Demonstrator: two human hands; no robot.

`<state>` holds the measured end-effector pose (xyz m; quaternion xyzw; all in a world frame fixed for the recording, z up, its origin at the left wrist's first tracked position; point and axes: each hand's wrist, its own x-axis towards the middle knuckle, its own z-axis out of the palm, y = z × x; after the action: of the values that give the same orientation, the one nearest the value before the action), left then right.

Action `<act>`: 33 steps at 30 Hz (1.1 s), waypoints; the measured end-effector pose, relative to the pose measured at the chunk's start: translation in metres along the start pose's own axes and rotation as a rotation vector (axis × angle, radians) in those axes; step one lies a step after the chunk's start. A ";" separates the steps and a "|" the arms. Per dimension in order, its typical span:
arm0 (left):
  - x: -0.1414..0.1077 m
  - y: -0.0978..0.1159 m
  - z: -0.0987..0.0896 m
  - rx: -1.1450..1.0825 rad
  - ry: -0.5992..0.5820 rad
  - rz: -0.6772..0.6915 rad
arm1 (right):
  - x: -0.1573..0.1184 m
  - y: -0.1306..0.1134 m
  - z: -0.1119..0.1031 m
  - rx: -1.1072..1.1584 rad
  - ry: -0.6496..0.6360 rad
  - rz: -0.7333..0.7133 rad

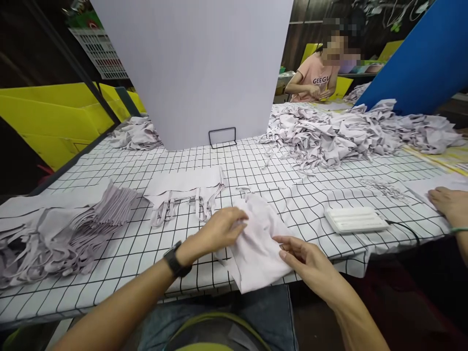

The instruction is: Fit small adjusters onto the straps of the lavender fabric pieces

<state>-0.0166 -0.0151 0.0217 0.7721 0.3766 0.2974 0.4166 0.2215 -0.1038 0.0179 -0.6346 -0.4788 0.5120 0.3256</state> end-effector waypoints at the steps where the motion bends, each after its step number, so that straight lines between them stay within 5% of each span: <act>1: 0.013 -0.008 0.003 -0.025 0.022 0.087 | -0.002 -0.002 -0.001 -0.012 -0.002 -0.014; 7: 0.054 -0.031 0.008 -0.049 -0.238 0.223 | -0.011 -0.020 -0.017 0.032 -0.036 -0.044; 11: 0.052 -0.014 -0.022 -0.091 -0.246 0.188 | -0.010 -0.024 -0.042 0.061 0.145 -0.114; 16: 0.048 0.007 -0.065 -0.260 -0.506 0.092 | 0.005 -0.029 -0.068 0.250 0.377 -0.226; 26: 0.032 0.008 -0.080 -0.622 -0.420 0.010 | 0.024 -0.030 -0.081 0.276 0.463 -0.207; 33: 0.040 0.010 -0.081 -0.737 -0.487 -0.039 | 0.055 -0.046 -0.065 0.218 0.398 -0.278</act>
<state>-0.0547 0.0486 0.0749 0.6125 0.1505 0.2132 0.7462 0.2721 -0.0320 0.0574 -0.6121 -0.4298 0.3760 0.5471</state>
